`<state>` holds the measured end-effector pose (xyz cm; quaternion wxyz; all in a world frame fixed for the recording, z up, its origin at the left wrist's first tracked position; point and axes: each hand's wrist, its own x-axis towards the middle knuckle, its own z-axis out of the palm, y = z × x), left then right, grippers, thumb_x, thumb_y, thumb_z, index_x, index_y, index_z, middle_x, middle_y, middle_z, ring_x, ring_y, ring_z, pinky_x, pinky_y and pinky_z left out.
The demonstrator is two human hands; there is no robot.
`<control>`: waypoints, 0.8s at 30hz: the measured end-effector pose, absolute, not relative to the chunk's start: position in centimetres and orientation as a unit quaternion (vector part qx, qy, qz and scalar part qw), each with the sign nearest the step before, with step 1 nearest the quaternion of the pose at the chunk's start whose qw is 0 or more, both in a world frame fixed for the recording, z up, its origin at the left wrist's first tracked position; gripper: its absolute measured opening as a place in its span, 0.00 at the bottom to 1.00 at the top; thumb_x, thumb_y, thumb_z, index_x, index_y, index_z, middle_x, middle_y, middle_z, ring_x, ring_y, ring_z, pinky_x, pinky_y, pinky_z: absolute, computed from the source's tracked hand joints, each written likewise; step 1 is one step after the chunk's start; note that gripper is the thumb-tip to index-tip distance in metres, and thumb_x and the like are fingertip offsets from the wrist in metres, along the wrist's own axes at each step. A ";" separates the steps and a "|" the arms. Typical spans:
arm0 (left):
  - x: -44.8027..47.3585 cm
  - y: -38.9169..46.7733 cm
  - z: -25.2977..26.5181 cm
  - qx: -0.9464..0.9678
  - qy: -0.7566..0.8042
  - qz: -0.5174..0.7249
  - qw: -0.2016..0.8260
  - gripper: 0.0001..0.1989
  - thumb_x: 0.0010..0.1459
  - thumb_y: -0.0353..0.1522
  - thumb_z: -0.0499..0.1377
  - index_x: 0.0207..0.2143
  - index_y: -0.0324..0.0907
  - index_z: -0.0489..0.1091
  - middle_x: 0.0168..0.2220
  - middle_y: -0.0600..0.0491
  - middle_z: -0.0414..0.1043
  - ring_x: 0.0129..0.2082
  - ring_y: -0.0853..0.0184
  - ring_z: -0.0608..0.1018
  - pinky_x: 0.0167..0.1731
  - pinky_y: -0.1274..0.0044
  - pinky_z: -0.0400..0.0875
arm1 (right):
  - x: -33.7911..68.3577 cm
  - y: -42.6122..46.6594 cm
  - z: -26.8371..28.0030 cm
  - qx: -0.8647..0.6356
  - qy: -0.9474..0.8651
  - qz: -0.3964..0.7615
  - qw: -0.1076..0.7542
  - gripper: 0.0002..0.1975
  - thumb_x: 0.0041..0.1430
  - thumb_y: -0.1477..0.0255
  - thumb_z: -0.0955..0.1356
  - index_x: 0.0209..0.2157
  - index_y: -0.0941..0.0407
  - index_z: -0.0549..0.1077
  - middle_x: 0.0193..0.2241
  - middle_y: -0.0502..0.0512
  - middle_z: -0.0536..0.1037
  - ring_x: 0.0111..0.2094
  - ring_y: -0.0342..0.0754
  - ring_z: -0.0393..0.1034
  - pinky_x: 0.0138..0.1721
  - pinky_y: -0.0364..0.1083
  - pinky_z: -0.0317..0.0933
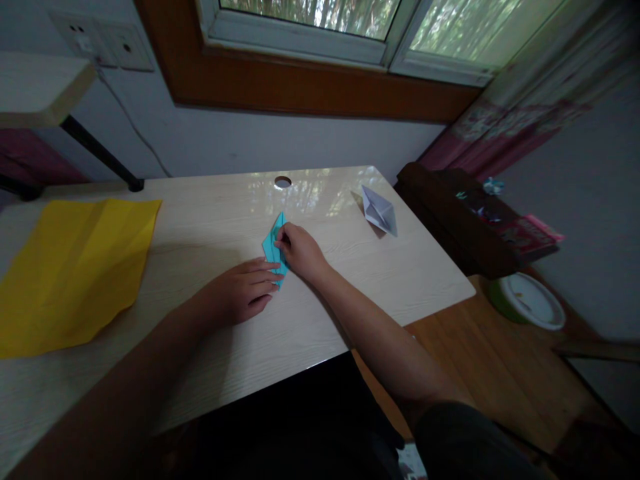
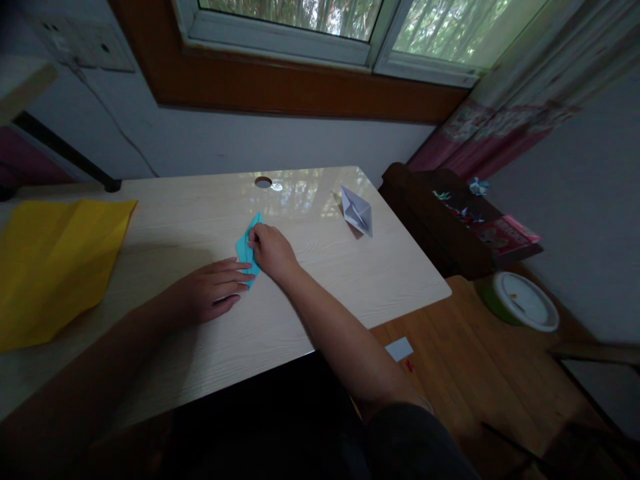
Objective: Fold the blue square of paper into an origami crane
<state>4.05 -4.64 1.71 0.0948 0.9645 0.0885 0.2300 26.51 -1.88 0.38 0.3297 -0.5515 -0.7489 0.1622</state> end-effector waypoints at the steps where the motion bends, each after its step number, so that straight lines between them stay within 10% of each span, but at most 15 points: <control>1: 4.1 -4.7 1.7 0.965 0.091 0.223 0.102 0.10 0.66 0.27 0.57 0.48 0.40 0.75 0.54 0.45 0.79 0.60 0.57 0.76 0.66 0.57 0.65 | 26.6 -1.8 0.3 -0.550 -0.746 0.166 0.337 0.06 0.61 0.79 0.67 0.35 0.53 0.67 0.34 0.51 0.73 0.37 0.49 0.66 0.41 0.47 0.58; 24: 4.2 -4.8 1.4 0.962 0.116 0.207 0.133 0.11 0.65 0.29 0.57 0.49 0.41 0.73 0.56 0.42 0.76 0.58 0.57 0.77 0.65 0.58 0.67 | 27.0 -2.7 0.5 -0.549 -0.744 0.171 0.340 0.18 0.54 0.67 0.77 0.39 0.54 0.68 0.34 0.50 0.73 0.36 0.48 0.65 0.39 0.47 0.58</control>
